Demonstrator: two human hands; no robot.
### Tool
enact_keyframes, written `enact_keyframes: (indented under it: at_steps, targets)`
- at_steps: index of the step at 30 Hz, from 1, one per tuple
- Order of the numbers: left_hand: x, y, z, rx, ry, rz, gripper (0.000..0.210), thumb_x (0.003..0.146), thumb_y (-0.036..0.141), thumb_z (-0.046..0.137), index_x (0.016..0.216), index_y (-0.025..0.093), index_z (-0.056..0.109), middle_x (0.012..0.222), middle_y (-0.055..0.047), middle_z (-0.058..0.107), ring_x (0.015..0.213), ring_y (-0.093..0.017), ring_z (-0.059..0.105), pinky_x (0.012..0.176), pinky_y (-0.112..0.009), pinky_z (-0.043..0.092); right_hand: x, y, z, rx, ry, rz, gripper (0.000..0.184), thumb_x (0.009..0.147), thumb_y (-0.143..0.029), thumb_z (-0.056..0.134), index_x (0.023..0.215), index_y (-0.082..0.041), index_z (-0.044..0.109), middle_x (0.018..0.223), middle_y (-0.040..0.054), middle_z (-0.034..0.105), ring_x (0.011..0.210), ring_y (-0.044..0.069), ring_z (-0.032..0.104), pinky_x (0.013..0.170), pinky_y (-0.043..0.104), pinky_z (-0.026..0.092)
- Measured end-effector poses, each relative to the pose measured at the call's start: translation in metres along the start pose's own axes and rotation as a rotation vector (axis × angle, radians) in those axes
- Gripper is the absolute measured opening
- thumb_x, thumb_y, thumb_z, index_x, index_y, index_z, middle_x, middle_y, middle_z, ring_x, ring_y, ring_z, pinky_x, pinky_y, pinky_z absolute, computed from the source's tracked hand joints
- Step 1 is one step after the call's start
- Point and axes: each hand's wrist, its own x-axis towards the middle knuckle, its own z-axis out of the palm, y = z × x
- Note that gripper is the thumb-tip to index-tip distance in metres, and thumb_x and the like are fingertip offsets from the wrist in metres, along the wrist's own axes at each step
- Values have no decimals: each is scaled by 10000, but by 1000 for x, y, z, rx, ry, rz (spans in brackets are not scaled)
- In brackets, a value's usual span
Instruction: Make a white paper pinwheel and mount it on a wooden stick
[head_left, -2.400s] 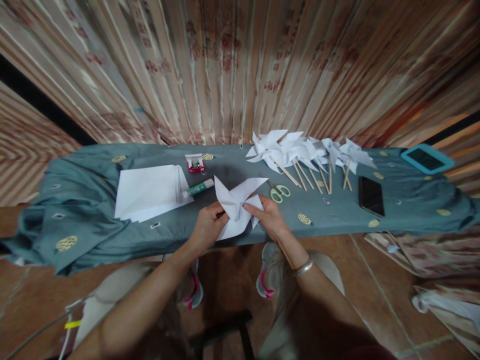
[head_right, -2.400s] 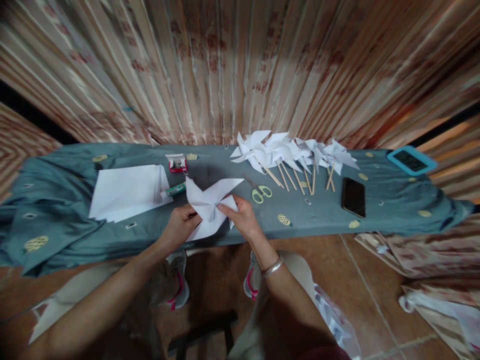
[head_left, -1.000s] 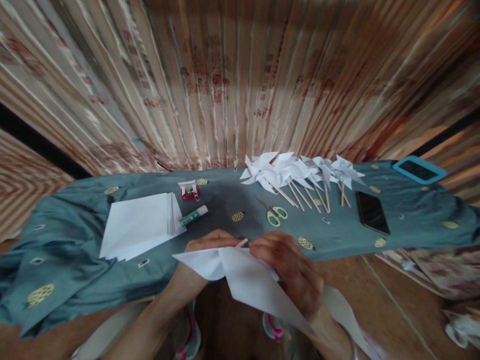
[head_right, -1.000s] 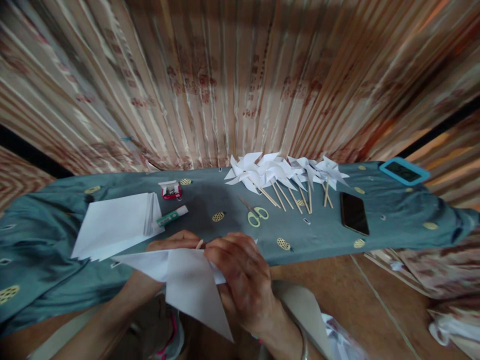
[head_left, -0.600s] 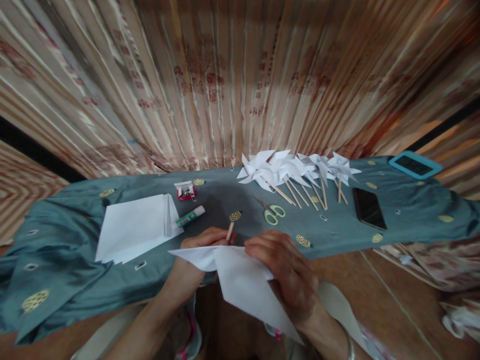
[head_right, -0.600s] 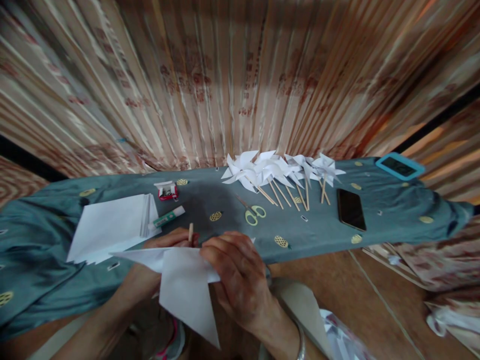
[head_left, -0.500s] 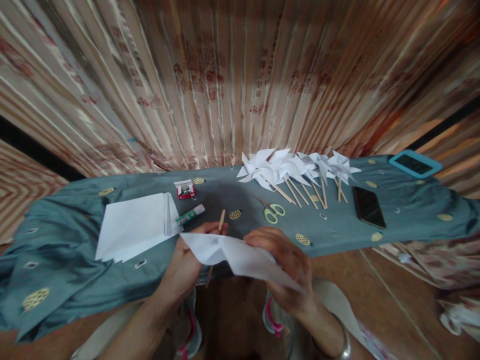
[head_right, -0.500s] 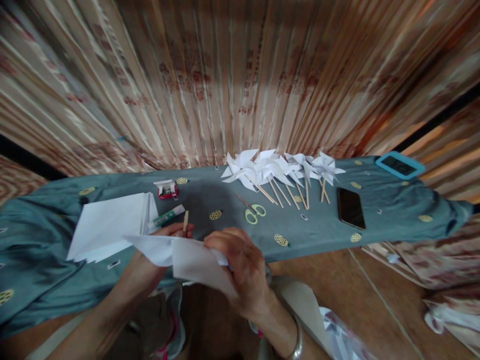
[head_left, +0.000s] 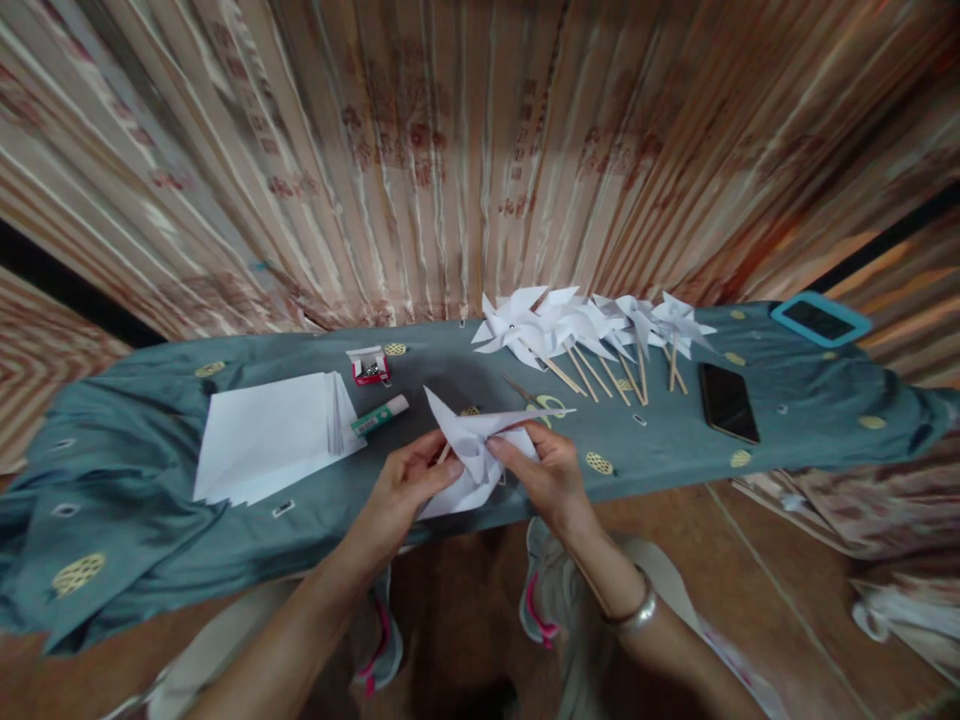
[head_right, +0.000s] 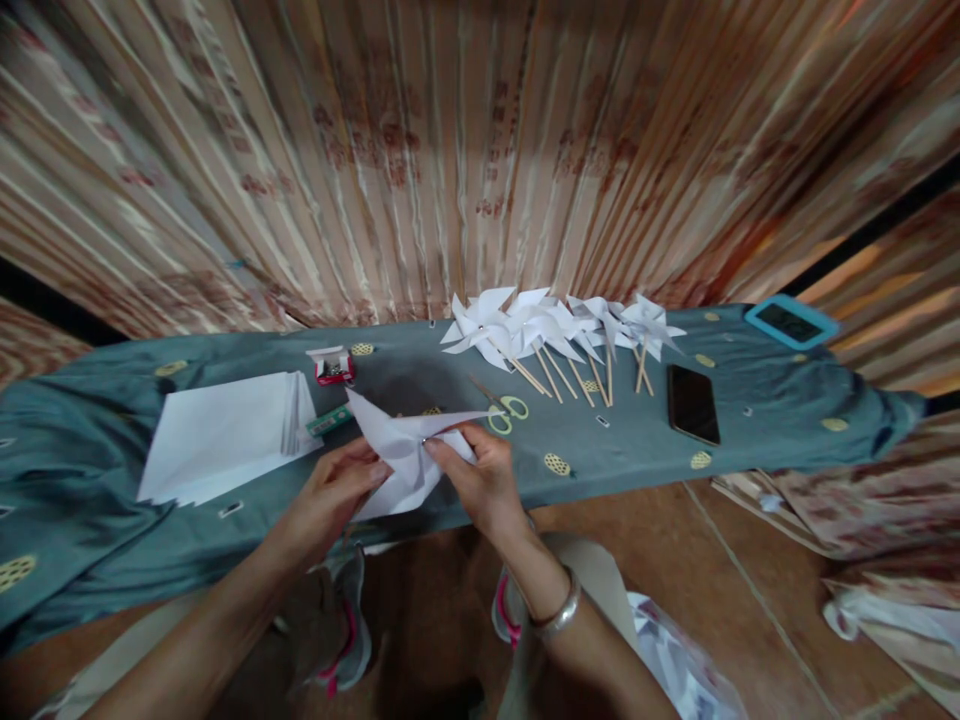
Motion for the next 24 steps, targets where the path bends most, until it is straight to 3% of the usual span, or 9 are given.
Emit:
enact_keyframes:
  at_steps: [3, 10, 24]
  targets:
    - [0, -3, -1, 20, 3, 22, 400, 615, 326, 842, 954, 135, 753, 878, -75, 746, 839, -218, 675, 804, -307, 511, 0, 2, 0, -17, 2, -12, 204, 692, -351, 731, 810, -190, 770, 704, 9, 730, 567, 130, 577, 557, 242, 470]
    - [0, -5, 2, 44, 112, -25, 456, 493, 299, 912, 882, 135, 741, 801, -44, 741, 723, -179, 664, 742, -297, 533, -1, 3, 1, -57, 12, -12, 221, 704, -375, 721, 819, -191, 766, 720, 15, 746, 577, 143, 601, 562, 244, 491]
    - [-1, -4, 6, 116, 147, 20, 405, 522, 368, 900, 818, 133, 755, 806, -65, 758, 710, -185, 669, 694, -294, 553, -5, 2, 3, -38, -9, -20, 276, 717, -385, 734, 902, -184, 694, 739, 5, 717, 613, 137, 604, 564, 227, 484]
